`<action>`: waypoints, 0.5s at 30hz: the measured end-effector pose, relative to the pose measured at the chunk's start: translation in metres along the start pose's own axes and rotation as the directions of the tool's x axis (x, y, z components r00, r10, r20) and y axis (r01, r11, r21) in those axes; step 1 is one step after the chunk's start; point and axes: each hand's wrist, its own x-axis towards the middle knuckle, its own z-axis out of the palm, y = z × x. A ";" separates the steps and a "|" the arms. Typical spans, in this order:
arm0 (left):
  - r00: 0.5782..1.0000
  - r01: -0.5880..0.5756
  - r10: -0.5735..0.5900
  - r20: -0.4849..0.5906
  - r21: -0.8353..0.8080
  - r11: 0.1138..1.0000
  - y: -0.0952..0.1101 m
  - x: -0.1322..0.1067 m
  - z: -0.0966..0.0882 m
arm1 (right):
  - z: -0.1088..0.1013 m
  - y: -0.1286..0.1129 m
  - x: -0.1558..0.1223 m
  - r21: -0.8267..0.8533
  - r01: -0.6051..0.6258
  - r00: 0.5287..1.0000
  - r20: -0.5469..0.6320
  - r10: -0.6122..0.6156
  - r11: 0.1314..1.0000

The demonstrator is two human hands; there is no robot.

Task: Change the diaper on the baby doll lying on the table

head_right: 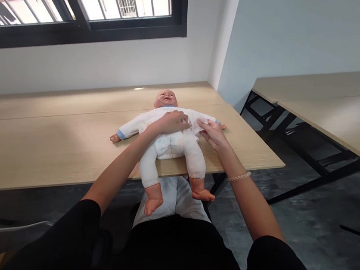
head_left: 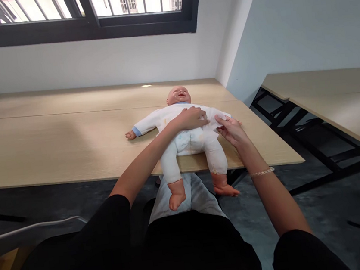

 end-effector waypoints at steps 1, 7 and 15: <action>1.000 0.000 0.000 0.023 0.007 1.000 0.007 0.006 0.001 | 0.000 -0.001 0.000 0.004 0.003 1.000 0.019 -0.004 1.000; 0.997 -0.037 0.044 0.064 -0.110 0.993 0.018 0.032 0.012 | 0.003 -0.002 0.000 0.094 0.061 0.996 0.057 -0.066 0.994; 0.986 -0.132 0.080 -0.149 -0.381 0.915 0.002 0.030 0.018 | 0.006 -0.003 -0.002 0.081 0.073 0.997 0.023 -0.075 0.994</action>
